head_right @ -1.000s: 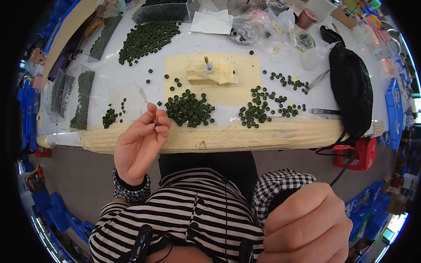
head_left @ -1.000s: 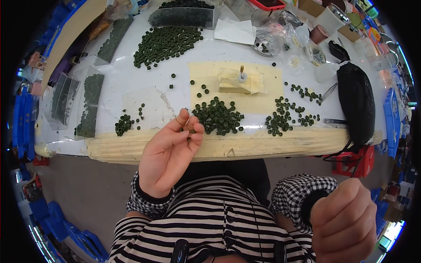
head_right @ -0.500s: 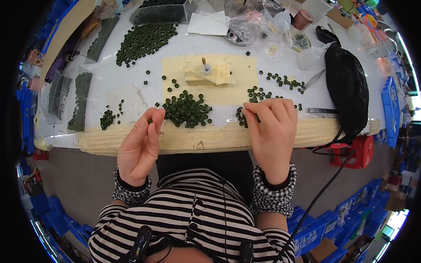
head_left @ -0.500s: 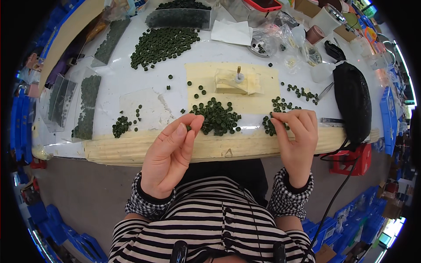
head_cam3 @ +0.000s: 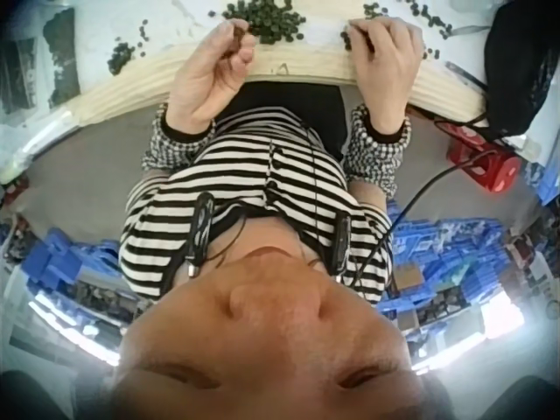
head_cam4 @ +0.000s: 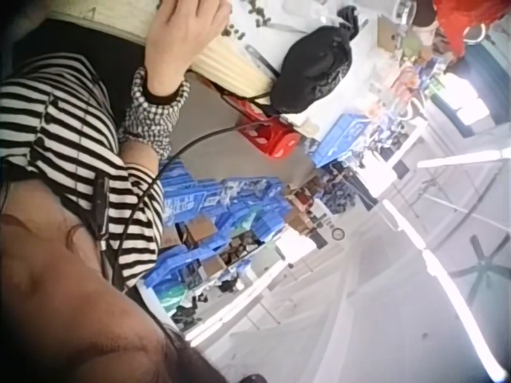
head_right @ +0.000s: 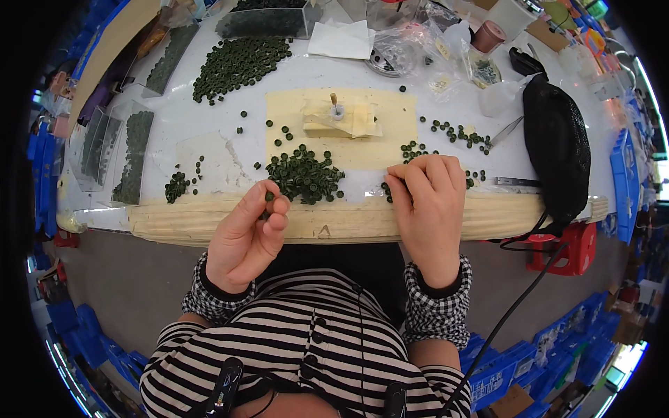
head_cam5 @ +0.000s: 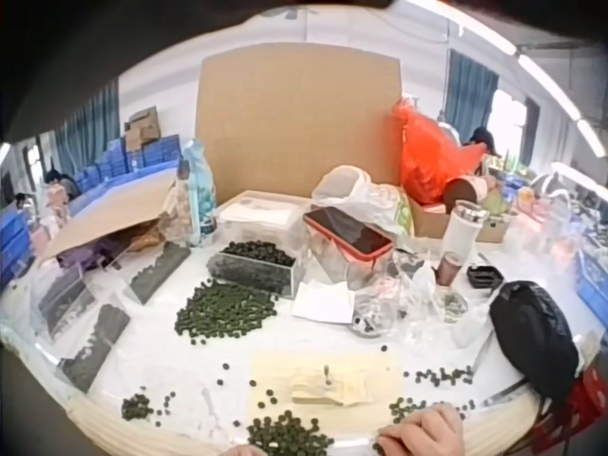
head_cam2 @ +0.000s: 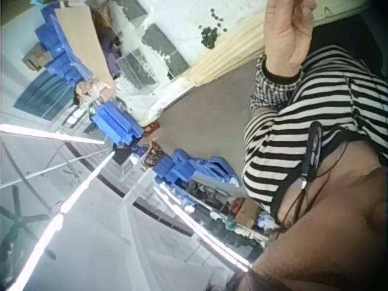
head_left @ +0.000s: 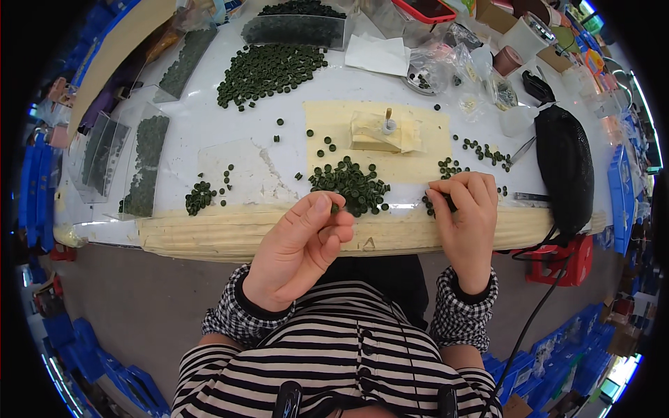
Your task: Inspecting and sorting small green plastic parts on a factory workbench.
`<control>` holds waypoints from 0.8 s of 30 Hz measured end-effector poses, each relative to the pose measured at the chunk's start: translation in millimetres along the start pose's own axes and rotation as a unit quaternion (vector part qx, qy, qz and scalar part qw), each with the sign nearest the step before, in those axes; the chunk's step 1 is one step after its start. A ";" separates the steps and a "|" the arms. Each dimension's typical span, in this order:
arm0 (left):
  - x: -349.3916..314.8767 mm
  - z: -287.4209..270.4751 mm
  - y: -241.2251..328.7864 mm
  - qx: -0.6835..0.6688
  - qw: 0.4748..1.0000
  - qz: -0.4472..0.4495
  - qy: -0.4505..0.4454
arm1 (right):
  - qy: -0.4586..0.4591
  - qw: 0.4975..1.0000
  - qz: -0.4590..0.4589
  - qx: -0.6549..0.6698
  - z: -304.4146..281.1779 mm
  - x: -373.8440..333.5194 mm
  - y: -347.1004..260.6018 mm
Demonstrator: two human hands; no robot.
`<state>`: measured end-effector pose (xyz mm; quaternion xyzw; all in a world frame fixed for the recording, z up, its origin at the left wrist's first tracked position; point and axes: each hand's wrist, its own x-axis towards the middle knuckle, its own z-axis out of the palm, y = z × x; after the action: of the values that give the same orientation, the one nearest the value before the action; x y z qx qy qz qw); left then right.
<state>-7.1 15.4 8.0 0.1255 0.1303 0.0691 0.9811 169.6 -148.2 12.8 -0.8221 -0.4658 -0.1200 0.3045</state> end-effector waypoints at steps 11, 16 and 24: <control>7.2 5.9 -8.3 0.117 0.991 -0.036 0.051 | 0.059 0.980 0.038 0.187 3.1 -8.2 -15.8; 9.4 5.3 -14.0 0.149 0.988 -0.010 0.023 | 0.056 0.956 0.039 0.286 5.7 -10.1 -29.2; 12.3 5.7 -19.9 0.194 0.980 0.029 0.045 | -0.004 0.774 0.219 0.593 11.8 -17.5 -39.9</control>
<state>8.3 -3.0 5.1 0.3140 0.1816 0.0766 0.9288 125.8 -137.9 10.6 -0.5587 -0.2529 0.2537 0.7480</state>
